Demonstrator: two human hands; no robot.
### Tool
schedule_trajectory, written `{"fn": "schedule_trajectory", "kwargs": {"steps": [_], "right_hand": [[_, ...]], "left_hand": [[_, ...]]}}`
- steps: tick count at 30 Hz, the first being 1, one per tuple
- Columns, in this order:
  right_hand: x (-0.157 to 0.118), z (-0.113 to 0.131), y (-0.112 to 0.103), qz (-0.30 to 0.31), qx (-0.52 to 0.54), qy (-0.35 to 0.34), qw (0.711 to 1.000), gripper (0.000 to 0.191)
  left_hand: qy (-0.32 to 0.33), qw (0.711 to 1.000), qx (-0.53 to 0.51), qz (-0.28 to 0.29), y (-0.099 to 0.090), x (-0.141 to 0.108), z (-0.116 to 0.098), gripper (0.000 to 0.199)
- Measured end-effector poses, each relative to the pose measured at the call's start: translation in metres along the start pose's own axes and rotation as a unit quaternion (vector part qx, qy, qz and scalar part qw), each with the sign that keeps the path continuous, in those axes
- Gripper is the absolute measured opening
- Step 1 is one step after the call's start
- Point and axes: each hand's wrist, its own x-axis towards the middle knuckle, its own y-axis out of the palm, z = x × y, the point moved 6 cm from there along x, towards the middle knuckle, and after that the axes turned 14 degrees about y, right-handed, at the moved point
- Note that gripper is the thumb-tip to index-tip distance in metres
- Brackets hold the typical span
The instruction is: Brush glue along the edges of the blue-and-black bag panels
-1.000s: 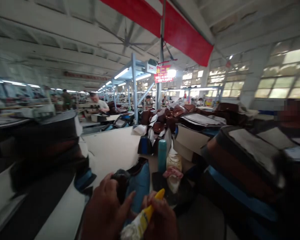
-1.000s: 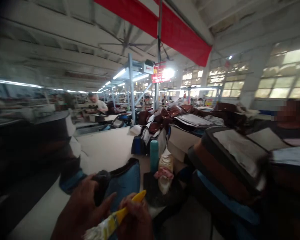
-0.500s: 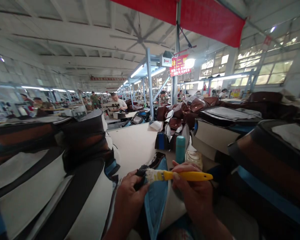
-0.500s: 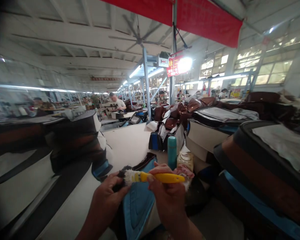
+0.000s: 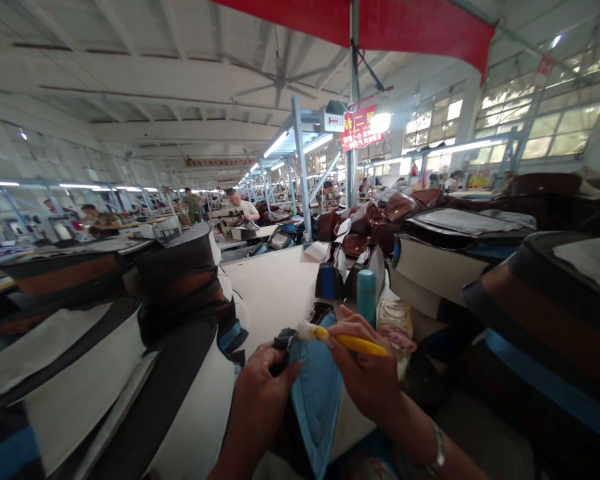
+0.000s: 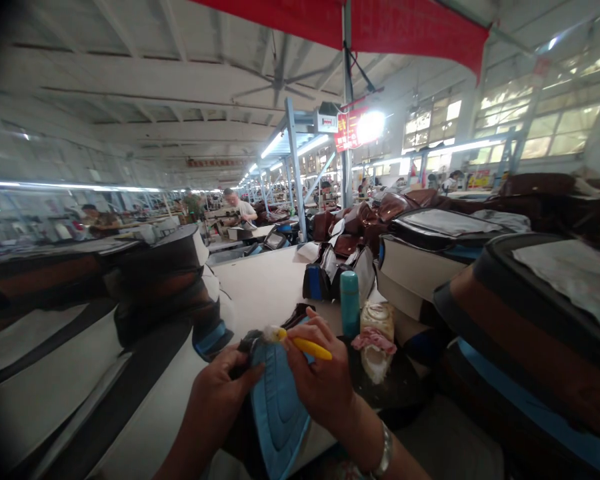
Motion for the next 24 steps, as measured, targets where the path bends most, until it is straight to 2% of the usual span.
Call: {"fn": "schedule_trajectory", "kwargs": {"steps": [3,6,8,11,14,19,22,24], "right_hand": [[-0.002,-0.007,0.003,-0.004,0.03,0.029,0.999,0.01],[-0.003,-0.008,0.006,0.015,0.011,0.029,0.999,0.01],[-0.001,-0.005,-0.006,-0.025,0.005,0.038,0.999,0.01],[-0.003,0.003,-0.045,-0.124,0.034,0.081,0.988,0.005],[-0.013,0.013,-0.09,-0.205,0.087,0.106,0.969,0.004],[-0.04,0.024,-0.164,-0.349,0.166,0.165,0.907,0.024],[-0.058,0.025,-0.199,-0.425,0.182,0.198,0.864,0.029],[-0.067,0.026,-0.215,-0.455,0.171,0.196,0.851,0.028]], "left_hand": [[-0.01,1.0,0.005,0.001,-0.001,-0.001,0.001,0.023],[0.022,0.999,0.026,-0.022,-0.002,0.0,-0.001,0.024],[0.044,0.997,0.052,-0.043,-0.004,0.001,-0.002,0.025],[0.07,0.992,0.078,-0.071,-0.011,0.004,-0.006,0.026],[0.119,0.986,0.083,-0.082,-0.025,0.008,-0.02,0.028],[0.238,0.964,0.118,-0.027,-0.045,0.027,-0.057,0.024],[0.295,0.945,0.139,-0.016,-0.037,0.051,-0.068,0.021],[0.283,0.946,0.156,-0.027,-0.019,0.072,-0.061,0.014]]}}
